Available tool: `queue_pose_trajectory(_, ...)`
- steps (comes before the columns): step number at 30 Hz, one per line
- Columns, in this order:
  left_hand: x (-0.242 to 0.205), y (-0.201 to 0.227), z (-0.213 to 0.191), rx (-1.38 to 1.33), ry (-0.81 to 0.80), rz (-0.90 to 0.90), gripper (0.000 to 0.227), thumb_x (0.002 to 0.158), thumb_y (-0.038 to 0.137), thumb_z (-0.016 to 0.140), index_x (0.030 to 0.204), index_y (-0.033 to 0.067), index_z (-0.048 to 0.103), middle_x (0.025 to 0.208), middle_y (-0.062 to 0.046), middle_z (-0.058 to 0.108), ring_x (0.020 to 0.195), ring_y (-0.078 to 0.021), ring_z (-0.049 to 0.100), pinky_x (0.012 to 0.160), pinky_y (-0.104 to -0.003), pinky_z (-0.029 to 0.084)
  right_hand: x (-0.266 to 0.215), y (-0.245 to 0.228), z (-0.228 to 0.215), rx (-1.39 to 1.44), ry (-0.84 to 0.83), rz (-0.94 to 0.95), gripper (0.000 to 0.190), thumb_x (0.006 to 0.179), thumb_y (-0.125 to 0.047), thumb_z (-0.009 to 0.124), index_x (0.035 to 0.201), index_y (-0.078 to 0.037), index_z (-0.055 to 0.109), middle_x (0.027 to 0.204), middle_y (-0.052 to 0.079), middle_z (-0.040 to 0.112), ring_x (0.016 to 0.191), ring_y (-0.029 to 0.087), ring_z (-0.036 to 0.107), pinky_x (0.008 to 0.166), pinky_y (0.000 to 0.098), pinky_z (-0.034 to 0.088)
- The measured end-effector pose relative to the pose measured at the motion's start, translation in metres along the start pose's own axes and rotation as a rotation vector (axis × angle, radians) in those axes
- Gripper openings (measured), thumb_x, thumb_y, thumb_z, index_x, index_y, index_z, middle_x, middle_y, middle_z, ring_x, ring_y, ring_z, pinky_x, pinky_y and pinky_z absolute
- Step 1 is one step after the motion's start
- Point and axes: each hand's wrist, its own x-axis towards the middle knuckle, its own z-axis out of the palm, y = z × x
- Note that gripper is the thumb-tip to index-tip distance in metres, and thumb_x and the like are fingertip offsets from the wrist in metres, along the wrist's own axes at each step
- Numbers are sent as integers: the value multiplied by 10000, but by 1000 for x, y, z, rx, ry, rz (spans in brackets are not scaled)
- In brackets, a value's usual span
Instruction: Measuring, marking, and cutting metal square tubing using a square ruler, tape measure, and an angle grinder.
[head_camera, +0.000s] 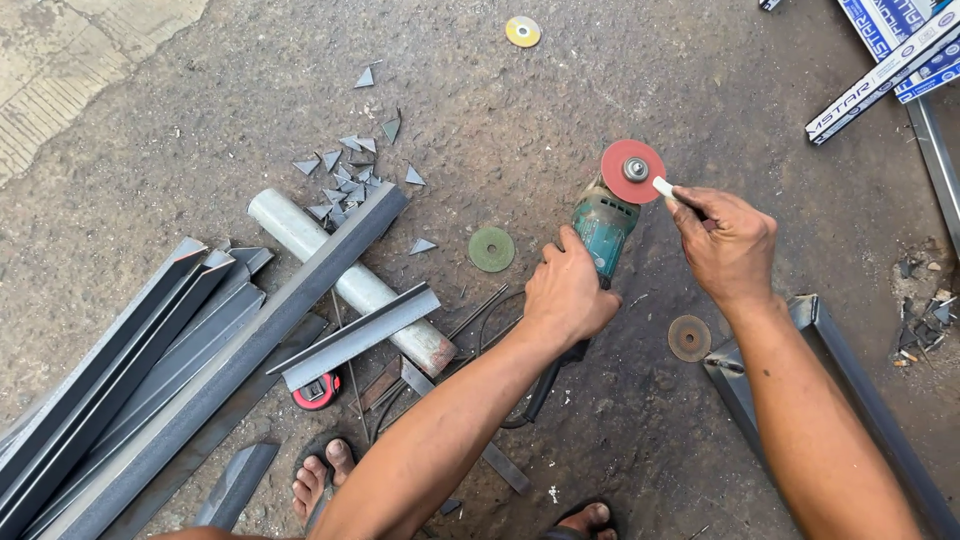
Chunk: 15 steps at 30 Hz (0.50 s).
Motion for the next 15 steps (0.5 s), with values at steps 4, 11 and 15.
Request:
queue_pose_trajectory(4,-2,1,-2,1,-5,0,1015,762,163,753,1521,-165,165,1311,-401,474,1218,-613,541,987,-672,469,0,-1,-1,6,-29,20,43,1029,40,795,1071,30,791,989,260,744,972,431,725,795,445,590)
queue_pose_trajectory(11,-3,-1,-2,6,3,9,1023,760,149,766,1525,-174,167,1304,-410,472,1217,-610,541,980,-672,475,-1,5,1,-27,-42,-11,21,1027,13,808,1045,18,799,962,239,747,978,426,730,781,435,583)
queue_pose_trajectory(15,-2,-3,0,10,8,11,1021,764,142,768,1525,-179,168,1302,-415,475,1219,-609,542,976,-673,477,0,0,0,-28,-51,-11,13,1023,28,803,1028,18,798,949,240,742,967,424,732,782,433,583)
